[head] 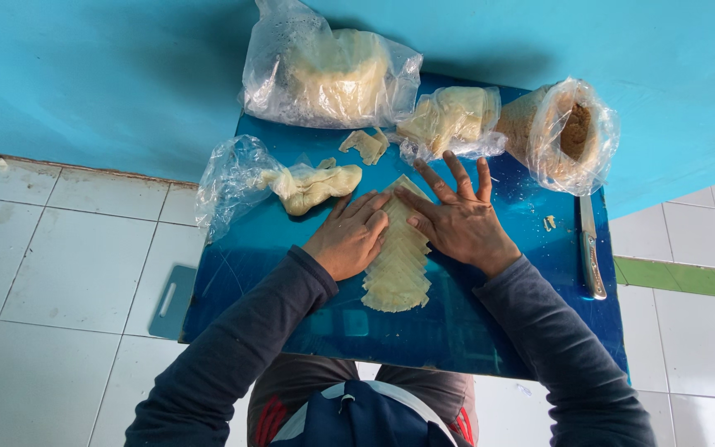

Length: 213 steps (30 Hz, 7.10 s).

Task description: The person sits on the floor with a blue board on their lap, tearing thin dough sheets into squares and stacking them in an overlapping zigzag pattern. They then place brown filling onto a dough square with a spoon and fold the dough around the filling to form a filled pastry parcel.

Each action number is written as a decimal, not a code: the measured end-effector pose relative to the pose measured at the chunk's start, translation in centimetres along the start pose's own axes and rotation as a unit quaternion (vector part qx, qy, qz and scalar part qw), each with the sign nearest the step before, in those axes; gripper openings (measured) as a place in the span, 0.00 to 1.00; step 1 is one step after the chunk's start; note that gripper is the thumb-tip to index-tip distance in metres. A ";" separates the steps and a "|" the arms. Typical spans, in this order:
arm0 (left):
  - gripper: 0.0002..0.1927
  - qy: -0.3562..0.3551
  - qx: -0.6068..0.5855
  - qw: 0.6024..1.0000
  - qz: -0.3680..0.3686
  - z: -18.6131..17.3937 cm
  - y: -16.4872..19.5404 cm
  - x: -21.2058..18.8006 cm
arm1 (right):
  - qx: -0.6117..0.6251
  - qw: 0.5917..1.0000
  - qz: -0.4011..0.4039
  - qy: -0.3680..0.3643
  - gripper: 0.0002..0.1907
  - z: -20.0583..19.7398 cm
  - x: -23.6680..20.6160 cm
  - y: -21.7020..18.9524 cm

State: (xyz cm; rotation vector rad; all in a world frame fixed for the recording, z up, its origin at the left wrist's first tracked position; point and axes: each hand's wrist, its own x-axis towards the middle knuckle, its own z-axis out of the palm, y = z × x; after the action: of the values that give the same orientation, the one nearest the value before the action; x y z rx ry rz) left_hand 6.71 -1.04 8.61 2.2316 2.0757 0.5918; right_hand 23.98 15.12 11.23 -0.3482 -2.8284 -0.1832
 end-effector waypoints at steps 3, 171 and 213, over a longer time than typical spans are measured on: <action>0.11 -0.006 0.001 1.000 -0.002 0.0 0.0 0.1 | 0.028 1.000 0.014 -0.003 0.25 -0.1 0.6 0.2; 0.07 0.197 -0.128 0.958 -0.167 -0.2 13.3 -10.7 | 0.072 0.929 0.299 0.205 0.04 -8.4 -10.4 10.5; 0.08 0.209 -0.079 0.968 -0.115 -0.5 12.5 -13.1 | 0.472 0.829 0.296 0.041 0.06 -4.6 -12.3 -11.0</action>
State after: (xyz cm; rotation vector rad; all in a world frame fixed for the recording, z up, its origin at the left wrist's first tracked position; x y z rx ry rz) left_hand 18.02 -15.18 9.35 1.8643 2.3213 1.2469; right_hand 33.86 1.14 10.95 -0.8784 -2.2010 1.2286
